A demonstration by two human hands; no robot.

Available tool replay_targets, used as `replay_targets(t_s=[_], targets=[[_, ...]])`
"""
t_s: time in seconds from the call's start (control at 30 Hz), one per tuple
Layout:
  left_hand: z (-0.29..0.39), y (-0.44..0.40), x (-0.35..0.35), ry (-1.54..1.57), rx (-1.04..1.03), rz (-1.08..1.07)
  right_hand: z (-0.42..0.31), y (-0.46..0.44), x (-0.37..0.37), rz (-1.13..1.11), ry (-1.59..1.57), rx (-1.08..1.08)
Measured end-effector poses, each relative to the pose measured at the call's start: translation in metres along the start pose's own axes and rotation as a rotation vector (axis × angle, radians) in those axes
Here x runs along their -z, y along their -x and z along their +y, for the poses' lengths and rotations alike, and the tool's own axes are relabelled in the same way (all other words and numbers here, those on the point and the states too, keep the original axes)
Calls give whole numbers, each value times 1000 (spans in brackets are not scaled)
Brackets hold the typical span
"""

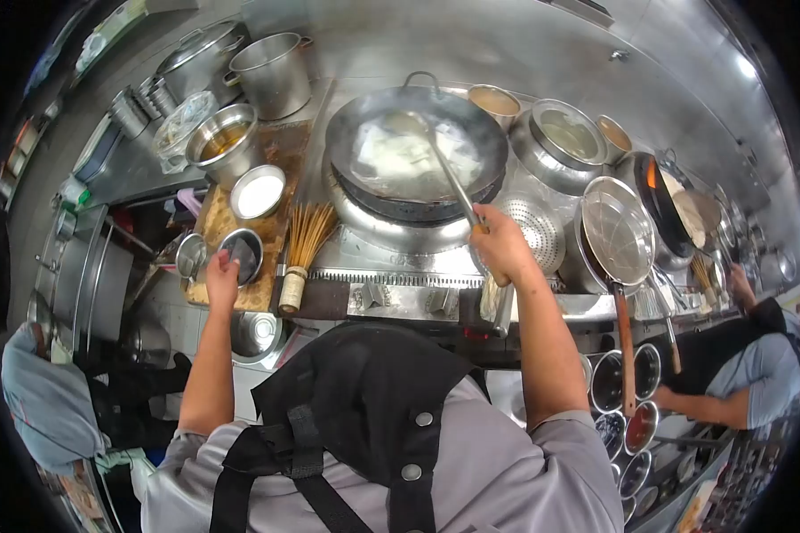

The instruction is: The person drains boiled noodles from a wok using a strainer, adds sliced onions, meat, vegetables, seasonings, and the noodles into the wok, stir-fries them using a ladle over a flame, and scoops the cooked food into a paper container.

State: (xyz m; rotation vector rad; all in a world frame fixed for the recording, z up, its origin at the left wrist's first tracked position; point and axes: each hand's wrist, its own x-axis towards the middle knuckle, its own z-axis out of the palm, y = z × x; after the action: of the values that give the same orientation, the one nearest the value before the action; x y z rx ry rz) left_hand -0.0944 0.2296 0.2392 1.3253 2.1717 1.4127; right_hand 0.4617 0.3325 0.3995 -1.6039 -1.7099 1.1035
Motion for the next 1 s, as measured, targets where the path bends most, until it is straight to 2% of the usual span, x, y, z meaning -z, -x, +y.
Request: replay_targets(t_s=[0.03, 0.07, 0.1, 0.17, 0.2, 0.23, 0.3, 0.43, 0.5, 0.57, 0.6, 0.63, 0.67, 0.73, 0.77, 0.83, 0.97, 1.0], targets=[[-11, -17, -7, -128, -50, 41, 0, 8, 3, 19, -2, -10], [-36, -37, -14, -158, 16, -43, 2, 16, 6, -37, -23, -20], [-30, -43, -19, -150, 1, -63, 3, 25, 10, -92, -44, -30], [-20, -52, -28, -432, 193, -194, -3, 50, 20, -55, -8, -49], [-26, -56, -34, -475, 250, -223, -5, 61, 25, -75, -11, -39], [-24, -58, -40, -470, 236, -240, -7, 73, 30, -97, -13, -27], [-16, -60, -42, -684, 330, -256, -17, 100, 41, -77, 18, -59], [-9, -64, -39, -714, 421, -250, -17, 144, 54, -47, 72, -51], [-39, -71, -44, -730, 442, -189, -16, 158, 61, -102, -88, -79], [-53, -74, -40, -716, 373, -213, -12, 159, 61, -116, -155, -103], [-60, -75, -35, -669, 277, -193, -14, 157, 60, -114, -98, -124], [-59, -74, -29, -674, 282, -191, -16, 153, 59, -111, -41, -142], [-58, -74, -22, -345, 329, -169, -15, 147, 57, -117, -43, -141], [-56, -72, -16, 223, 441, -89, -11, 130, 52, -74, 160, -98], [-57, -70, -14, 219, 445, -85, -11, 122, 50, -81, 160, -98], [-60, -65, -10, 439, 379, -110, -10, 103, 45, -13, 231, -56], [-13, -48, 8, 666, 350, -59, 16, 51, 36, 53, 280, 34], [-10, -47, 14, 911, 440, -91, 14, 41, 35, 49, 252, -34]])
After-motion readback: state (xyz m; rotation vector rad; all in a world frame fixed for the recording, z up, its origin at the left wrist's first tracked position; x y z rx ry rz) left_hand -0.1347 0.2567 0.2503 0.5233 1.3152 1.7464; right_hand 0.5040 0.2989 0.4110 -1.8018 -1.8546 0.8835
